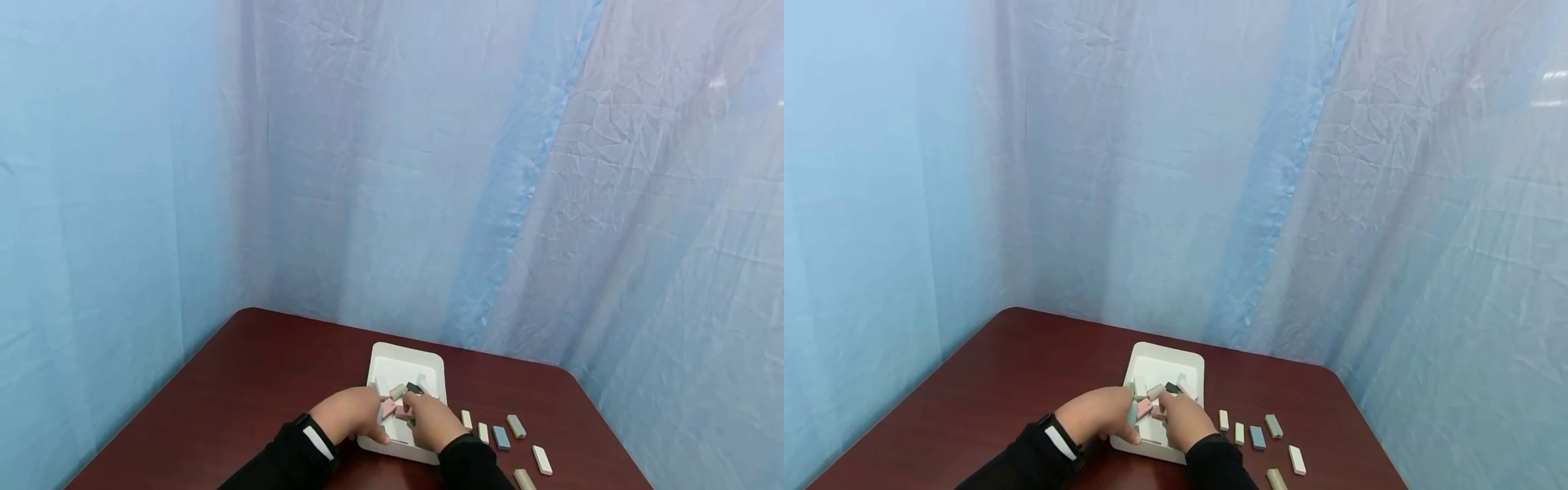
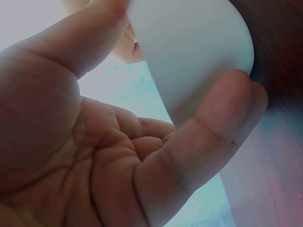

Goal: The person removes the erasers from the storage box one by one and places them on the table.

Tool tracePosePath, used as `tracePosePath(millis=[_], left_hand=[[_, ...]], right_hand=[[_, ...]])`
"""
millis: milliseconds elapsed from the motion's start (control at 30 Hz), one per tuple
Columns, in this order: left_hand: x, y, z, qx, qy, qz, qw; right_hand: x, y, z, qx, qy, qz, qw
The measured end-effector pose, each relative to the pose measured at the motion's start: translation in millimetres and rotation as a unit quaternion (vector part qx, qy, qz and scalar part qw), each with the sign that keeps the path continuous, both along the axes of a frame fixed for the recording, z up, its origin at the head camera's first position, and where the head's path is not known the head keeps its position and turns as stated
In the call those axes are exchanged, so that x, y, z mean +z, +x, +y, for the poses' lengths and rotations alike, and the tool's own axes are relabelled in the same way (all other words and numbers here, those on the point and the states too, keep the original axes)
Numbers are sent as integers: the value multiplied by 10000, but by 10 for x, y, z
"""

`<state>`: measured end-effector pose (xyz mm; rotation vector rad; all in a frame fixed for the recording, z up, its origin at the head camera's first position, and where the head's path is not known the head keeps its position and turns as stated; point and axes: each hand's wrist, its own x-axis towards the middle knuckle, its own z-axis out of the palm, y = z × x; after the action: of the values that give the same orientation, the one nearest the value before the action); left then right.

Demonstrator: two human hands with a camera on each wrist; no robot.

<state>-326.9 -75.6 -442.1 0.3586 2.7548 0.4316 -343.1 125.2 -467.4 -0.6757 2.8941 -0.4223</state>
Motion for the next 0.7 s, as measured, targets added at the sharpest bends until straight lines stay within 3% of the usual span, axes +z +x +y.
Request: tracePosePath(millis=[100,300,433,600,700], left_hand=[[-6,6,1,-33,-18,-16,10000],[24,-10,5,-77,3,116,9999],[17,-25,10,-56,20,139,9999],[4,-37,6,13,42,70,10000],[1,-18,19,0,1,50,10000]], right_hand=[[28,38,22,47,-132,-22,9999],[207,117,82,150,-410,490,9978],[301,157,161,102,-566,567,9967],[282,186,274,-50,-593,513,9969],[231,226,304,90,-807,288,9963]])
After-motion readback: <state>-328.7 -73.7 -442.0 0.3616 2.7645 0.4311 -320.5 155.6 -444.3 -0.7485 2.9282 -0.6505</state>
